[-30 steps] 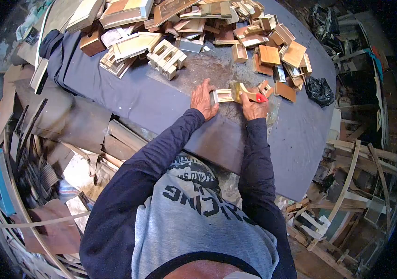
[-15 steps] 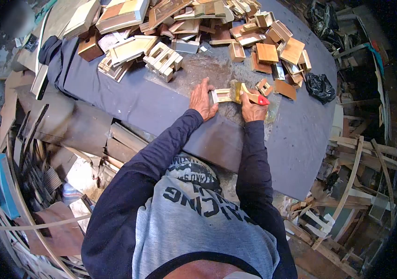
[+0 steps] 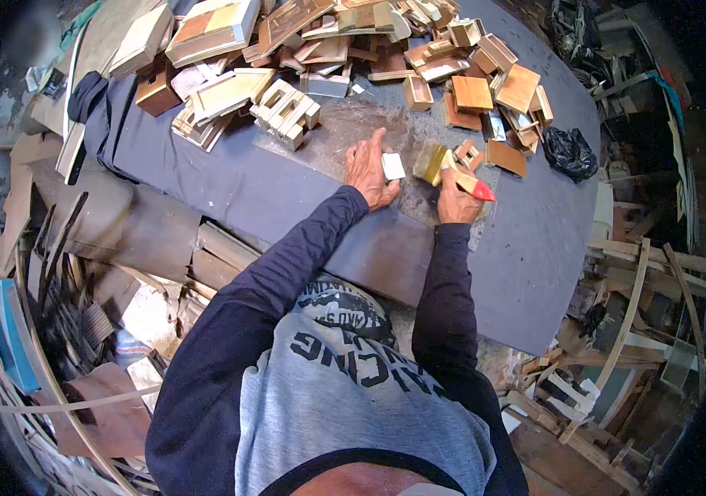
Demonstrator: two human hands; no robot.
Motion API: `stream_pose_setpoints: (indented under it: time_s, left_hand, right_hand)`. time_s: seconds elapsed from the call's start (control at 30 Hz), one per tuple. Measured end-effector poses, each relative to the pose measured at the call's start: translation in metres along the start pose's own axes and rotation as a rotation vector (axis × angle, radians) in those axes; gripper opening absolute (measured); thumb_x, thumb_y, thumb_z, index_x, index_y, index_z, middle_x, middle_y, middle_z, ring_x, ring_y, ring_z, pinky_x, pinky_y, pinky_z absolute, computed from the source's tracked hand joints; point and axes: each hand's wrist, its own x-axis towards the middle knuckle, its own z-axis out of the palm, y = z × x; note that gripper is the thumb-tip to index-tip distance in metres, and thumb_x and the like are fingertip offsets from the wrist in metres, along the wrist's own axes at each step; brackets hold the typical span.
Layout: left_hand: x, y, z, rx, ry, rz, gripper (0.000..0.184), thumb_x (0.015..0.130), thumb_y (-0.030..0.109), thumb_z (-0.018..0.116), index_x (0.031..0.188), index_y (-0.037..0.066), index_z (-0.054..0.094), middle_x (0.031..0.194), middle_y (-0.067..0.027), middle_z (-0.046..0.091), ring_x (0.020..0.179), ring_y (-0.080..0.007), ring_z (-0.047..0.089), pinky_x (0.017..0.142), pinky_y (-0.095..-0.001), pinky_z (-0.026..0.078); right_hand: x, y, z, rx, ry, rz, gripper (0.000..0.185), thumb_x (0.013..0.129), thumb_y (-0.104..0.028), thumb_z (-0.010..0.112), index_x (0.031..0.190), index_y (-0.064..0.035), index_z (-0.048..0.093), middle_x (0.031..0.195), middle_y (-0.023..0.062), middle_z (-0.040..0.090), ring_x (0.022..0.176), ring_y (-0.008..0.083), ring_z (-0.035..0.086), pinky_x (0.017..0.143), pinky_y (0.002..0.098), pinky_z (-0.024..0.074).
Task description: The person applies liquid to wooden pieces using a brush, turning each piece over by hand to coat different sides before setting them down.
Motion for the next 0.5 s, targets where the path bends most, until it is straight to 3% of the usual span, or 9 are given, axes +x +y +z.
stream_pose_setpoints:
  time_s: [0.17,0.37,0.4,0.5]
  left_hand:
    - [-0.001,-0.001,0.007,-0.092,-0.037,-0.149,0.098,0.063,0.014,0.074,0.143,0.001,0.018,0.111,-0.0131,0.056,0.109,-0.0331,0.051,0.101,-0.0476,0.032]
    - [-0.002,-0.003,0.013,-0.169,-0.027,-0.184,0.101,0.062,0.014,0.073,0.143,-0.001,0.016,0.114,-0.0136,0.058,0.110,-0.0362,0.050,0.102,-0.0485,0.029]
    - [-0.001,-0.003,0.013,-0.170,-0.025,-0.186,0.101,0.062,0.014,0.073,0.143,-0.001,0.016,0.114,-0.0136,0.058,0.110,-0.0362,0.050,0.102,-0.0485,0.029]
    - [-0.001,-0.005,0.015,-0.154,-0.008,-0.167,0.101,0.062,0.015,0.074,0.143,-0.002,0.016,0.113,-0.0137,0.058,0.110,-0.0358,0.051,0.101,-0.0482,0.029]
  right_hand:
    - [0.010,-0.024,-0.006,0.054,0.011,-0.163,0.028,0.082,-0.026,0.072,0.095,-0.0011,0.068,0.087,0.0124,0.070,0.082,0.0237,0.068,0.079,0.0349,0.0509]
    - [0.009,-0.036,0.010,-0.084,-0.091,-0.279,0.021,0.082,-0.025,0.069,0.089,-0.0056,0.068,0.080,0.0131,0.070,0.074,0.0256,0.069,0.069,0.0356,0.0524]
    - [0.008,-0.036,0.012,-0.190,-0.091,-0.399,0.020,0.081,-0.025,0.069,0.087,-0.0066,0.067,0.075,0.0124,0.069,0.070,0.0258,0.069,0.067,0.0372,0.0523]
    - [0.004,-0.039,0.001,-0.305,-0.193,-0.335,0.021,0.079,-0.026,0.070,0.084,-0.0058,0.067,0.074,0.0128,0.069,0.070,0.0275,0.069,0.066,0.0385,0.0525]
